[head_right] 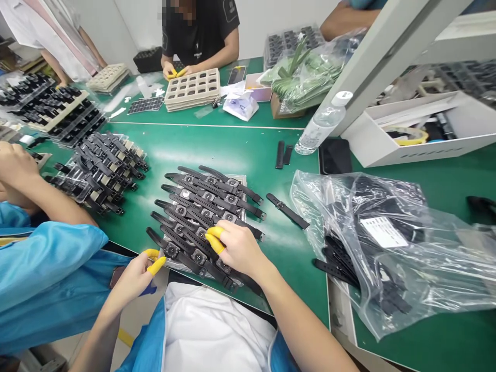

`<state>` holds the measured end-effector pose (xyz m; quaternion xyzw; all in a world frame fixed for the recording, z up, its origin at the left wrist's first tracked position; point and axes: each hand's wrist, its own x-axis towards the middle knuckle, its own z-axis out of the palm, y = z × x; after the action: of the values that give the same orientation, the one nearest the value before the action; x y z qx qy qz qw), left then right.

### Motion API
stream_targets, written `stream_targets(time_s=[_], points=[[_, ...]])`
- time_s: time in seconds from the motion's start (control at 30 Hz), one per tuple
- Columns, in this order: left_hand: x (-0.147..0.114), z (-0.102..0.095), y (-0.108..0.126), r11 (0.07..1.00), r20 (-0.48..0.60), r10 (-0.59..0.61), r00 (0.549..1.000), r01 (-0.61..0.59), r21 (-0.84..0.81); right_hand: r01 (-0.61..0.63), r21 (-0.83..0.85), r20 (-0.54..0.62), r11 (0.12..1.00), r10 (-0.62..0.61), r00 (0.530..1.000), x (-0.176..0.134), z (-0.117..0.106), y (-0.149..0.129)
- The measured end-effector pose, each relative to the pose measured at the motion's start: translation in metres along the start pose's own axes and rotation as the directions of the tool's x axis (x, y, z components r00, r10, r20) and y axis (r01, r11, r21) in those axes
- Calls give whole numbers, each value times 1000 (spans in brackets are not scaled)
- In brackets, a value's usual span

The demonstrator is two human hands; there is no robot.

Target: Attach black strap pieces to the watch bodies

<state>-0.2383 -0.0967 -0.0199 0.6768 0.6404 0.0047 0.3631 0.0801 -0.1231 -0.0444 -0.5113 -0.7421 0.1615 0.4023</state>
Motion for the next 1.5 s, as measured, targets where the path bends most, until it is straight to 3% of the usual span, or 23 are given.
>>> stream_targets(time_s=[0.17, 0.23, 0.3, 0.37, 0.43, 0.5, 0.57, 0.7, 0.8, 0.97, 1.07, 1.13, 1.17, 1.2, 1.27, 1.33, 1.4, 1.5], points=[[-3, 4, -1, 1000, -65, -13, 998, 15, 26, -135, 147, -148, 980, 157, 976, 3, -8, 13], [-4, 1, -2, 996, -53, -43, 998, 39, -82, -172, 196, -202, 965, 212, 956, 4, -9, 16], [-5, 0, -1, 953, -15, -76, 997, 68, -296, -217, 240, -259, 946, 278, 925, 6, -10, 20], [-7, 5, 4, 813, -8, -52, 999, 38, -580, -268, 297, -323, 917, 361, 875, 7, -11, 25], [-12, 19, 13, 576, -81, -23, 996, -53, -816, -321, 387, -375, 865, 465, 802, 9, -13, 31], [-19, 38, 28, 334, -176, -38, 984, -153, -930, -359, 484, -405, 798, 568, 717, 9, -17, 38], [-25, 59, 43, 179, -249, -54, 967, -236, -955, -380, 554, -415, 741, 641, 646, 9, -20, 46], [-22, 90, 69, 64, -194, 46, 980, -197, -978, -366, 648, -431, 668, 718, 547, 10, -28, 63], [-7, 97, 76, 1, -133, 83, 988, -134, -991, -345, 702, -434, 623, 758, 487, 13, -34, 73], [25, 87, 58, -189, -106, 42, 993, -96, -977, -347, 720, -453, 600, 786, 420, 5, -44, 73], [35, 75, 50, -273, -94, 98, 991, -65, -960, -291, 728, -543, 621, 781, 309, -20, -42, 52], [36, 67, 55, -287, -81, 142, 987, -37, -957, -202, 783, -544, 588, 805, 235, -42, -37, 30], [36, 64, 61, -284, -76, 158, 985, -29, -958, -149, 837, -486, 526, 841, 239, -52, -33, 19], [35, 62, 68, -277, -74, 171, 983, -24, -961, -105, 894, -392, 435, 875, 284, -61, -30, 7], [33, 60, 85, -250, -67, 194, 979, -17, -968, -63, 971, -181, 230, 884, 432, -76, -25, -11], [32, 64, 102, -204, -53, 221, 974, -6, -979, -47, 993, -67, 110, 837, 543, -85, -24, -22], [33, 71, 120, -151, -40, 262, 964, 0, -989, -10, 995, -75, 97, 818, 570, -88, -27, -25], [33, 84, 148, -82, -31, 363, 931, -1, -997, 46, 989, -142, 138, 851, 506, -92, -41, -23]])
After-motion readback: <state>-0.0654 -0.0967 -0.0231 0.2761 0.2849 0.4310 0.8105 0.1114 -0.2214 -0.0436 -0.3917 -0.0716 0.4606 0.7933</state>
